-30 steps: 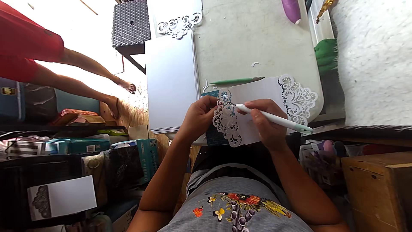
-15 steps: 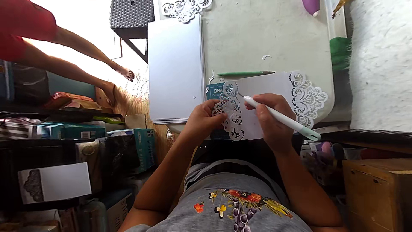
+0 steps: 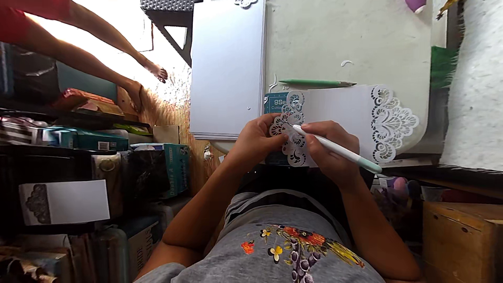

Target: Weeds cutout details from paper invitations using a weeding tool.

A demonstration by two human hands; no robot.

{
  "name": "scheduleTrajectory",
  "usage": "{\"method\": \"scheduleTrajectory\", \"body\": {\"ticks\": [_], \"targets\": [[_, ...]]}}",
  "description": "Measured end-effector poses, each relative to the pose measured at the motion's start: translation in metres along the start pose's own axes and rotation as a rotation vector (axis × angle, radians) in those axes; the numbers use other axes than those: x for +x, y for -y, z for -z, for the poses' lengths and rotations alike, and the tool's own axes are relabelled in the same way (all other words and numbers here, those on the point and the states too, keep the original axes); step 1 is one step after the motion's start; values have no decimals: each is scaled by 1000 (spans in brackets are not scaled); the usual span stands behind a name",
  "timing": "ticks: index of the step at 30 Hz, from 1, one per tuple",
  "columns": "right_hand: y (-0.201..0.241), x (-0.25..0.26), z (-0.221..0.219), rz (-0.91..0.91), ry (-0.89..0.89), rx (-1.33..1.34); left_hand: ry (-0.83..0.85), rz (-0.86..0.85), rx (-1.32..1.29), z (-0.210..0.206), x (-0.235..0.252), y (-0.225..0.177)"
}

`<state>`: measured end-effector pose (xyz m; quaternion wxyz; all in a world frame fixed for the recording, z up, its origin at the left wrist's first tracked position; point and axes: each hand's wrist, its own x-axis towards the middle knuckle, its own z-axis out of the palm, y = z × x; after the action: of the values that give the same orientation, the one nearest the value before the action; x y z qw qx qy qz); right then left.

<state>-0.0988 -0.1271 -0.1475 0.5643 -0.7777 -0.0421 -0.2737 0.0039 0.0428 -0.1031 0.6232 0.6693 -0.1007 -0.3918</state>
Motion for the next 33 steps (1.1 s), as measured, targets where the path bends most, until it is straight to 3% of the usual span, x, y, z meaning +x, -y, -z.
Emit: {"method": "scheduleTrajectory", "body": {"ticks": [6,12,22,33], "targets": [[-2,-1,3,30,-23,87,25,-7,-9,0,-2,2],[-1,-1,0,21,5,-8,31,-10,-10,-1,-5,3],[-2,-4,6,64,-29,181,33,36,-35,-4,-7,1],[-5,-3,1,72,26,44,36,59,-48,-5,-8,0]]}}
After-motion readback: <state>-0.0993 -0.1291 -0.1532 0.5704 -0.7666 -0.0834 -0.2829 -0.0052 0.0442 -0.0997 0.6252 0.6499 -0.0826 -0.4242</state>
